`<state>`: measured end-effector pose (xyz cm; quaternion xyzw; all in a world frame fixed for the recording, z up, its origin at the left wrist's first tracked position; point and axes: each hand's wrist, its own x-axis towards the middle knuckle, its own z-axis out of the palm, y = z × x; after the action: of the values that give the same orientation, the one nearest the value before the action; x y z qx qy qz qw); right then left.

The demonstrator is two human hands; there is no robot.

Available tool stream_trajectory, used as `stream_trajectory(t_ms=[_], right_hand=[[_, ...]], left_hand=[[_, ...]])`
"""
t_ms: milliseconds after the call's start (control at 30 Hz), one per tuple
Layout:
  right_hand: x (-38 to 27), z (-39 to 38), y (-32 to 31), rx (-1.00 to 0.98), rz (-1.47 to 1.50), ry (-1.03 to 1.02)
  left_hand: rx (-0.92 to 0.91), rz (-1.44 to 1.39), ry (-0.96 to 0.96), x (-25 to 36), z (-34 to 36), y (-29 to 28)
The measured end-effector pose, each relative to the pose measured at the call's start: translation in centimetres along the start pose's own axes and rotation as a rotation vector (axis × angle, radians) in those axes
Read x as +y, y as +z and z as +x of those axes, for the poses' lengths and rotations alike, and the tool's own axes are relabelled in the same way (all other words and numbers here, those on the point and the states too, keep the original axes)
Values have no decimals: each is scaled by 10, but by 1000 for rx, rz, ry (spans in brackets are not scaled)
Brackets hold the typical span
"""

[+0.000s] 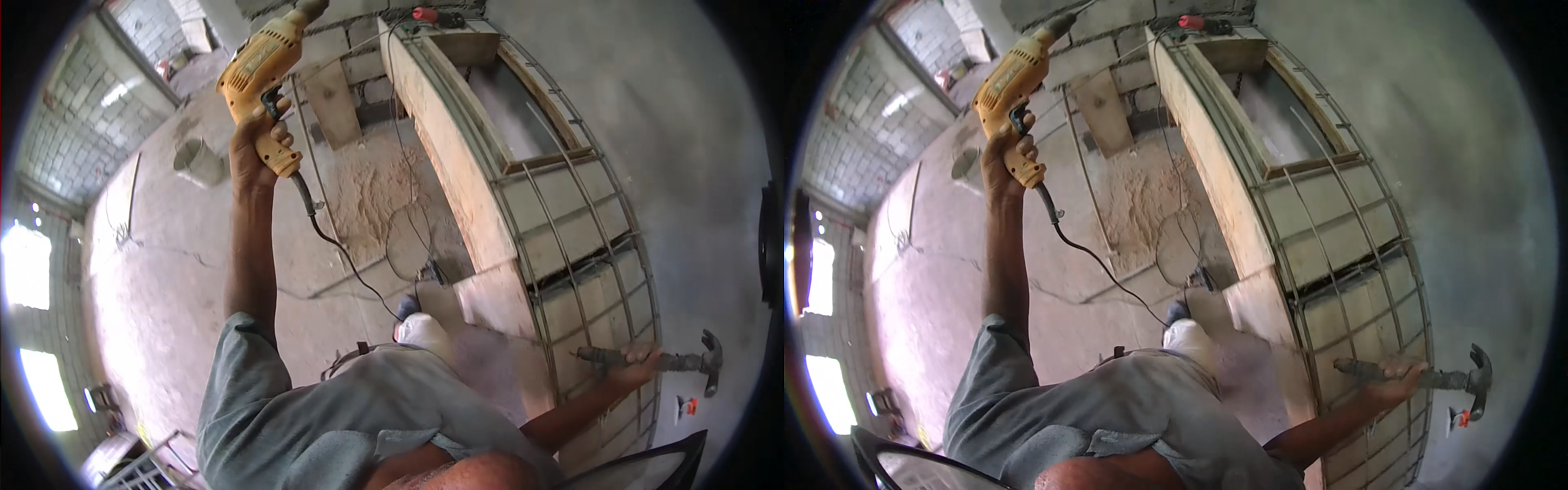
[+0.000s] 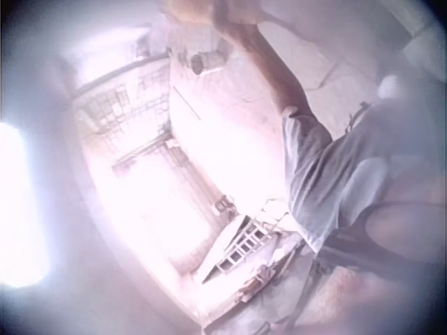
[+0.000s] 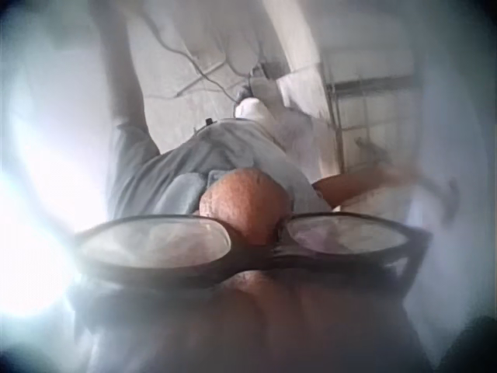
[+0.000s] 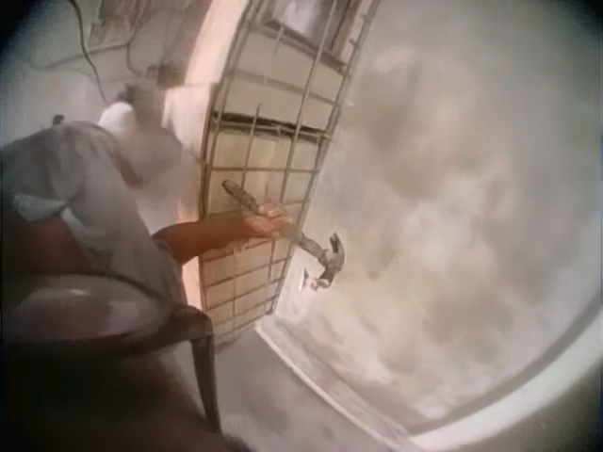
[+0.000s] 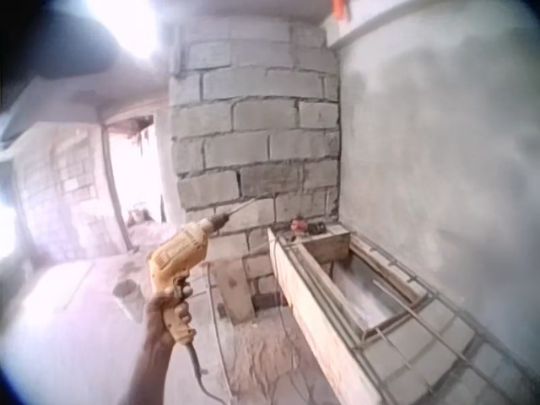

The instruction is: The person secures a metal rebar grid onto a wooden countertop frame using a hammer, drills holes into the adjacent concrete wall with a power drill, and hammers metal supports into place.

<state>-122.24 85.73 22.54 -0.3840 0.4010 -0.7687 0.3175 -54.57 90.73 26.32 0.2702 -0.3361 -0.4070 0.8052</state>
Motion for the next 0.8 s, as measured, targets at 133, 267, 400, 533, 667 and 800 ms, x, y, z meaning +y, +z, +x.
stream_trajectory(t_ms=[133,267,400,533,667,800], right_hand=[[45,18,55,6,-151,88],[73,33,114,140,-188,202],[110,30,132,-92,-723,-270],[131,9,194,149,-279,163],[161,-19,276,399,-442,107],[187,-35,376,343,-301,6]], left_hand=[[39,34,-39,-10,93,-25],[68,91,-103,-31,186,-69],[39,145,-165,-53,289,-118],[31,191,-216,-83,391,-168],[-50,233,-265,-125,506,-226],[-95,302,-405,-166,622,-285]])
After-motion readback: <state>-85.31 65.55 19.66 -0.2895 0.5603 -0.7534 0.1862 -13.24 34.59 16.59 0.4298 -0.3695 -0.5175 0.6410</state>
